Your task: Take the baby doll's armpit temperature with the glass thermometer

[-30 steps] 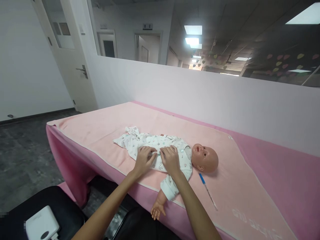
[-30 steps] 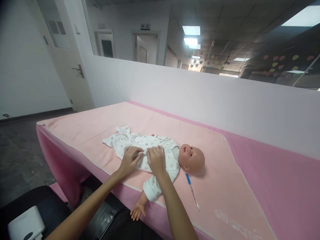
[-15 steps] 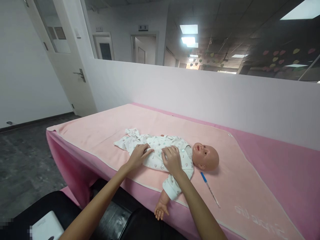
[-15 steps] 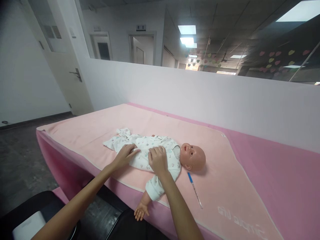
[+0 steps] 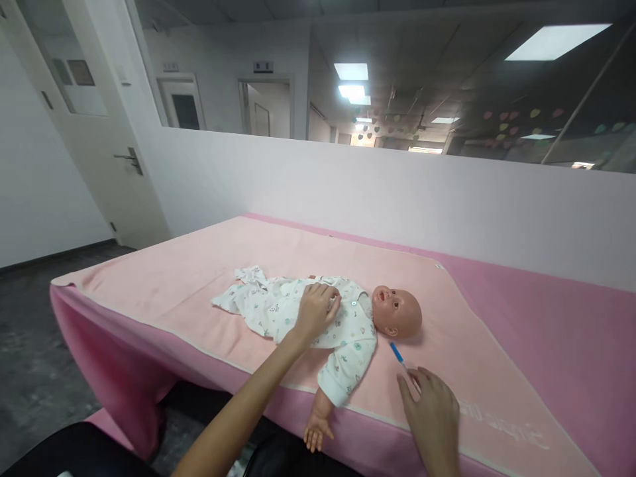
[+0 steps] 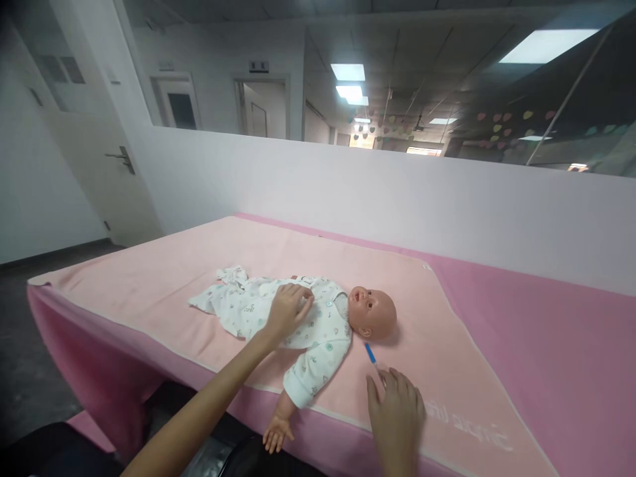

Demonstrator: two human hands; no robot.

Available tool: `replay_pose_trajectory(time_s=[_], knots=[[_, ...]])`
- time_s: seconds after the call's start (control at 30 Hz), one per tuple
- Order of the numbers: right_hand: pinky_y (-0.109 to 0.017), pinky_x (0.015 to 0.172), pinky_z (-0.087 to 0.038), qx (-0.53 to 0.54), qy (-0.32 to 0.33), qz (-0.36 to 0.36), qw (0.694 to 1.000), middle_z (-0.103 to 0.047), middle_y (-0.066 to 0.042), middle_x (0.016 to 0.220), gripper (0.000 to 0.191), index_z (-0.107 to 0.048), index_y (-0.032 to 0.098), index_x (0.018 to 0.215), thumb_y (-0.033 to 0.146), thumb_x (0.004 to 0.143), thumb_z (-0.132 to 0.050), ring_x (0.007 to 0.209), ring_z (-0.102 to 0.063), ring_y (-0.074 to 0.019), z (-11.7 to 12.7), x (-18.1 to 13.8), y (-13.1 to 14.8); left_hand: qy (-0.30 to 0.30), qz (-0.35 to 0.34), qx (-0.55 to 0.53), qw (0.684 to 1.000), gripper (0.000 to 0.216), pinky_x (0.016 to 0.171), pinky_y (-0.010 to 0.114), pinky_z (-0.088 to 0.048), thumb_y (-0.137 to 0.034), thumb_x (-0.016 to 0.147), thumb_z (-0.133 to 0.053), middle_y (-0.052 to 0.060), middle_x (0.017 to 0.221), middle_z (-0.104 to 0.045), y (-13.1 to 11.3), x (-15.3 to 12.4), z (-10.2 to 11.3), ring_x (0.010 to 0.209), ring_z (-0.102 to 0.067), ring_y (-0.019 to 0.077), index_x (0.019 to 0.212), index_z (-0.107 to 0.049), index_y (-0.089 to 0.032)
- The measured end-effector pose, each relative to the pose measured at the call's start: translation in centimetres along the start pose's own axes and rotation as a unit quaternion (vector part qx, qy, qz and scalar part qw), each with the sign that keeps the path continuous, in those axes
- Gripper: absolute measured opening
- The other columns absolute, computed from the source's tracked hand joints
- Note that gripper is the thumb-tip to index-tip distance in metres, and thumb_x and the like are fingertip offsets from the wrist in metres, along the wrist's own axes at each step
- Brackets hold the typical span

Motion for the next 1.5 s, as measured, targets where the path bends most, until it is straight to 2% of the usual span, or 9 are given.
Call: replay_pose_trajectory(time_s=[0.2, 0.33, 0.53, 0.8, 0.93, 1.1, 1.27, 1.43, 1.5], knots=[[-0.033, 0.065, -0.038, -0.032, 0.050, -0.013, 0.998, -0.063, -0.004, 0.059, 0.028, -0.058, 0.020, 0.068, 0.027, 0.083, -0.035, 0.057, -0.057, -0.0198, 0.0, -0.6, -1.6, 0.006, 0.018, -0.025, 1.000, 0.016, 0.075, 0.033, -0.037, -0.023, 0.085, -0.041, 0.002, 0.077, -0.060, -0.3, 1.3, -4.2, 0.078, -0.052, 0.0177, 0.076, -0.054, -0.020], [-0.031, 0.056, -0.039, -0.018, 0.093, -0.070, 0.993, -0.064, -0.005, 0.061, 0.025, -0.058, 0.021, 0.074, 0.028, 0.081, -0.035, 0.059, -0.059, -0.0218, 0.3, 0.2, -1.1, -0.002, 0.006, -0.034, 0.999, 0.020, 0.075, 0.033, -0.037, -0.023, 0.087, -0.038, 0.003, 0.078, -0.060, 0.0, 0.7, -4.2, 0.077, -0.051, 0.0177, 0.076, -0.054, -0.020], [-0.028, 0.059, -0.046, 0.182, 0.082, -0.213, 0.956, -0.068, -0.003, 0.078, 0.026, -0.056, 0.023, 0.089, 0.042, 0.075, -0.045, 0.066, -0.064, -0.0188, 2.6, 3.2, -0.5, -0.017, -0.032, -0.003, 0.999, 0.019, 0.076, 0.036, -0.035, -0.022, 0.087, -0.038, 0.006, 0.083, -0.059, -0.9, -0.1, -3.4, 0.080, -0.050, 0.0200, 0.085, -0.056, -0.019], [-0.025, 0.057, -0.044, 0.239, 0.134, -0.150, 0.950, -0.063, 0.000, 0.065, 0.024, -0.057, 0.021, 0.086, 0.038, 0.070, -0.053, 0.059, -0.060, -0.0159, 3.9, 7.6, 1.6, 0.007, -0.052, 0.029, 0.998, 0.018, 0.076, 0.036, -0.034, -0.020, 0.086, -0.038, 0.007, 0.087, -0.058, -0.9, -0.3, -3.5, 0.083, -0.049, 0.0211, 0.089, -0.056, -0.019], [-0.022, 0.051, -0.039, 0.250, 0.141, -0.139, 0.948, -0.054, 0.004, 0.052, 0.022, -0.051, 0.021, 0.068, 0.042, 0.074, -0.052, 0.048, -0.053, -0.0124, 2.5, 7.0, 2.6, 0.016, -0.046, 0.009, 0.999, 0.019, 0.076, 0.036, -0.034, -0.021, 0.086, -0.038, 0.006, 0.086, -0.058, -0.8, -0.2, -3.6, 0.083, -0.049, 0.0208, 0.089, -0.056, -0.020], [-0.024, 0.052, -0.038, 0.180, 0.065, -0.178, 0.965, -0.055, -0.002, 0.055, 0.043, -0.044, 0.020, 0.053, 0.052, 0.081, -0.038, 0.051, -0.054, -0.0147, 1.7, 4.7, 1.3, 0.020, -0.038, -0.012, 0.999, 0.019, 0.076, 0.035, -0.035, -0.021, 0.087, -0.037, 0.006, 0.084, -0.058, -0.7, -0.2, -3.6, 0.082, -0.049, 0.0204, 0.088, -0.056, -0.020], [-0.026, 0.057, -0.043, 0.194, 0.141, -0.215, 0.947, -0.065, -0.006, 0.060, 0.053, -0.059, 0.020, 0.059, 0.054, 0.084, -0.027, 0.062, -0.063, -0.0200, -0.1, 3.1, -0.7, 0.022, -0.039, -0.022, 0.999, 0.018, 0.076, 0.035, -0.036, -0.021, 0.086, -0.038, 0.006, 0.085, -0.058, -0.6, -0.2, -3.7, 0.082, -0.050, 0.0203, 0.087, -0.056, -0.020], [-0.026, 0.045, -0.042, 0.278, 0.364, -0.101, 0.883, -0.057, -0.002, 0.041, 0.050, -0.057, 0.017, 0.049, 0.054, 0.078, -0.043, 0.036, -0.052, -0.0140, 2.6, 9.3, 1.8, 0.018, -0.032, -0.033, 0.999, 0.017, 0.075, 0.035, -0.036, -0.021, 0.085, -0.039, 0.005, 0.084, -0.058, -0.6, -0.1, -3.7, 0.081, -0.050, 0.0199, 0.086, -0.056, -0.020], [-0.024, 0.041, -0.041, 0.343, 0.293, -0.058, 0.891, -0.053, -0.001, 0.038, 0.050, -0.053, 0.017, 0.044, 0.055, 0.076, -0.048, 0.036, -0.051, -0.0124, 6.3, 14.3, 3.3, 0.016, -0.026, -0.034, 0.999, 0.018, 0.075, 0.035, -0.036, -0.021, 0.086, -0.038, 0.005, 0.084, -0.058, -0.5, -0.1, -3.7, 0.081, -0.050, 0.0196, 0.085, -0.056, -0.020]])
Point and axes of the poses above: each hand's wrist, its own x-axis towards the middle knuckle, its own z-axis out of the back of the hand, y = z × x, the point moved 5 cm from there along x, towards the middle knuckle
